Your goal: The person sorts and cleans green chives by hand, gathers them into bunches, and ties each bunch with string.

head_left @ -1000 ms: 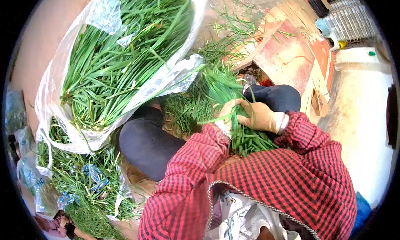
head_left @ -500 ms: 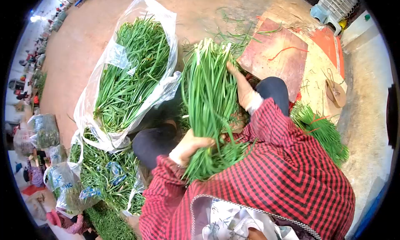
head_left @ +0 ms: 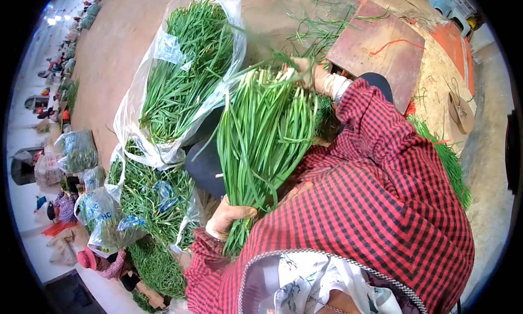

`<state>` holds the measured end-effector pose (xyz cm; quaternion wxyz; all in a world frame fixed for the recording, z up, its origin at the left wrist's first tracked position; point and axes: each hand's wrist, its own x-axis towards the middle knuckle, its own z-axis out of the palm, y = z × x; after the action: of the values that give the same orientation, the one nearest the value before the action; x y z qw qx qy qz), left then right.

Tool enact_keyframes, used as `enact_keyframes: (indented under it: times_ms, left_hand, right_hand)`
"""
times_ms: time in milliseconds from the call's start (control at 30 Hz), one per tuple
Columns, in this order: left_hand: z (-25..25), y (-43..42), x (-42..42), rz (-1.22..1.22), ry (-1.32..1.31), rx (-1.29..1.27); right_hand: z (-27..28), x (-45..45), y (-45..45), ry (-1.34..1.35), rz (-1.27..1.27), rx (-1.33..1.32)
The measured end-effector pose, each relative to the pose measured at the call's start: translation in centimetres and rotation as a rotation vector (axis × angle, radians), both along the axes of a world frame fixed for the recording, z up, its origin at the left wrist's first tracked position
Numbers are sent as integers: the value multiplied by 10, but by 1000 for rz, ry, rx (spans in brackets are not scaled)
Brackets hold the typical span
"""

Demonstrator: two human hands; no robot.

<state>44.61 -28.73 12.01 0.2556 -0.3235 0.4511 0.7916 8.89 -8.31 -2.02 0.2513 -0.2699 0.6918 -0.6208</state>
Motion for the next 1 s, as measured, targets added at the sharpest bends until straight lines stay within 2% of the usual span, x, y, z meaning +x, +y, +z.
enact_keyframes:
  times_ms: [67, 133, 167, 200, 267, 333, 400, 467, 567, 667, 733, 800, 833, 867, 933, 1000]
  left_hand:
    - [-4, 3, 7, 32, 15, 28]
    - [-23, -5, 24, 67, 53, 31]
    - [-23, -2, 25, 87, 72, 62]
    - [-22, 1, 26, 106, 90, 94]
    - [-11, 5, 18, 221, 127, 205]
    - [-22, -1, 22, 258, 65, 271]
    - [-21, -2, 16, 262, 26, 368]
    - [-21, 2, 16, 282, 45, 325]
    - [-36, -5, 18, 144, 76, 368]
    - [-22, 6, 20, 190, 5, 376]
    - [-41, -3, 29, 184, 17, 347]
    - [-50, -6, 29, 106, 8, 549]
    - [-46, -4, 37, 206, 31, 492]
    - [-50, -7, 39, 203, 28, 495]
    - [-61, -16, 40, 58, -73, 331]
    - [-40, -10, 31, 73, -99, 409]
  right_hand:
    - [4, -13, 12, 529, -166, 336]
    - [5, -38, 42, 66, -501, 267]
    - [4, -58, 61, 48, -410, 531]
    - [10, -61, 72, 161, -143, 804]
    - [67, -17, 62, 441, 316, 1092]
    - [57, 15, 57, 901, 247, 714]
    - [112, 57, 29, 836, 383, 320]
    - [113, 86, 4, 984, 426, 107]
    - [106, 112, -27, 965, 523, -73]
    - [94, 126, -44, 962, 608, -154]
    - [88, 130, -45, 887, 587, -236]
    - [84, 133, -44, 761, 536, -176]
    - [85, 133, -40, 779, 467, -49]
    - [92, 129, -39, 712, 392, 14]
    - [75, 107, -46, 655, 118, 56]
    - [70, 63, -42, 547, -50, -124]
